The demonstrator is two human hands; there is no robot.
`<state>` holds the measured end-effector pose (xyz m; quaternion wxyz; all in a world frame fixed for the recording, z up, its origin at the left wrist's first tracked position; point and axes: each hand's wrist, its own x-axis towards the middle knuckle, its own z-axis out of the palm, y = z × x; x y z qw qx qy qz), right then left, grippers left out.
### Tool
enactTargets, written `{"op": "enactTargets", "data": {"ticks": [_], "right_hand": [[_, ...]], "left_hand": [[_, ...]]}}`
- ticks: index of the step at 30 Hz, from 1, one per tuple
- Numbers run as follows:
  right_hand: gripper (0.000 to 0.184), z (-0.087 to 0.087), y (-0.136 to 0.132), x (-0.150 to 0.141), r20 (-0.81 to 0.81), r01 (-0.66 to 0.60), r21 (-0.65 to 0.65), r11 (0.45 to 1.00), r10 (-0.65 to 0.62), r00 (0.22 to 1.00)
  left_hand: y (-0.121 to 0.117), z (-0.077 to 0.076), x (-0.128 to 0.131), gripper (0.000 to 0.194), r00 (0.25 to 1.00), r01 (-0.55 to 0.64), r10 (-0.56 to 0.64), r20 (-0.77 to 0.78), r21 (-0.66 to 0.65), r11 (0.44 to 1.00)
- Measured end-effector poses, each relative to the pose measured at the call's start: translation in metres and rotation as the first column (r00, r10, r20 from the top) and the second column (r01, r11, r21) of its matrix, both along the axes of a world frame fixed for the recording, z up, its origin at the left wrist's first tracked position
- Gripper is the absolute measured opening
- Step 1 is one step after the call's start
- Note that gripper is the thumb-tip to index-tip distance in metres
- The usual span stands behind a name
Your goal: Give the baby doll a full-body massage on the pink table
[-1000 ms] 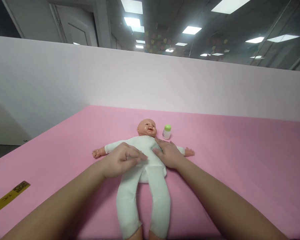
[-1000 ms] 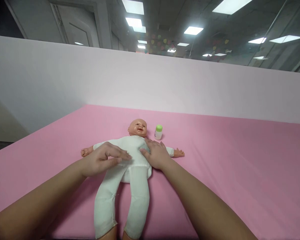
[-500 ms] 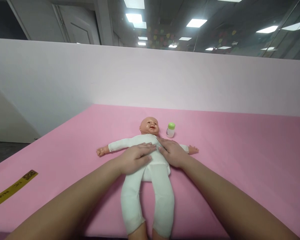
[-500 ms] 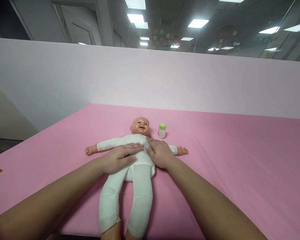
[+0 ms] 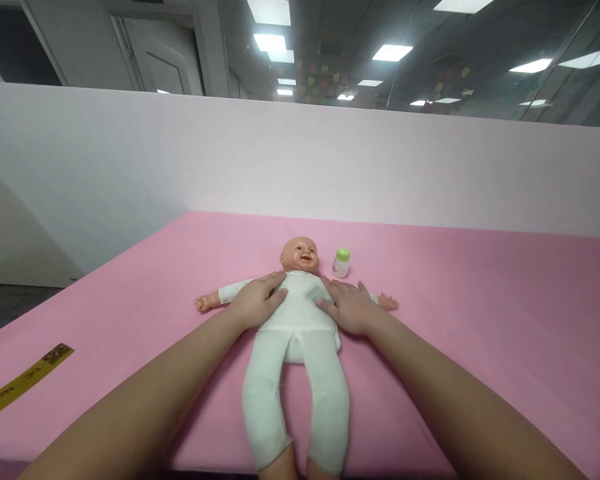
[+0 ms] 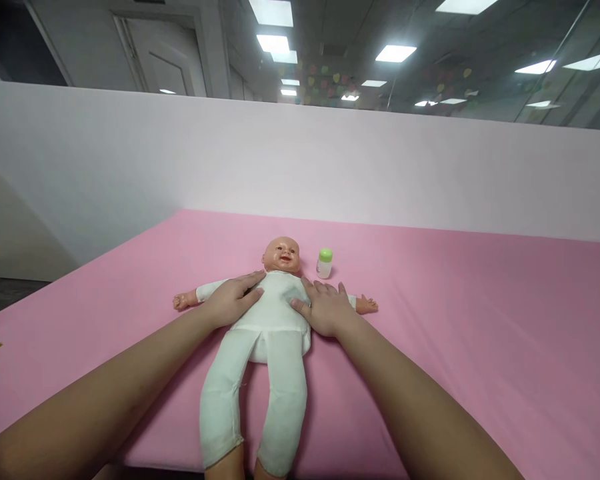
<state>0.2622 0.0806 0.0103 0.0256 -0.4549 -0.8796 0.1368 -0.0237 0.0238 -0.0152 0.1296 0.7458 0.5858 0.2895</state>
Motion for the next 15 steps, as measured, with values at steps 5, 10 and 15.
{"op": "enactTargets", "data": {"ticks": [5, 10, 15], "right_hand": [[0.091, 0.002, 0.003, 0.005, 0.077, 0.054, 0.009, 0.998, -0.055, 0.996], [0.078, 0.016, -0.024, 0.001, -0.162, -0.115, 0.132, 0.985, 0.136, 0.977], [0.045, 0.033, -0.067, -0.011, -0.372, -0.588, 0.136, 0.798, 0.591, 0.716]], "left_hand": [[0.002, -0.003, 0.002, 0.070, 1.000, 0.000, 0.000, -0.005, 0.006, 1.000], [0.003, -0.005, 0.002, 0.069, 1.000, -0.013, 0.013, 0.002, 0.010, 1.000], [0.000, -0.003, 0.003, 0.061, 1.000, -0.007, 0.007, 0.025, 0.006, 1.000]]}}
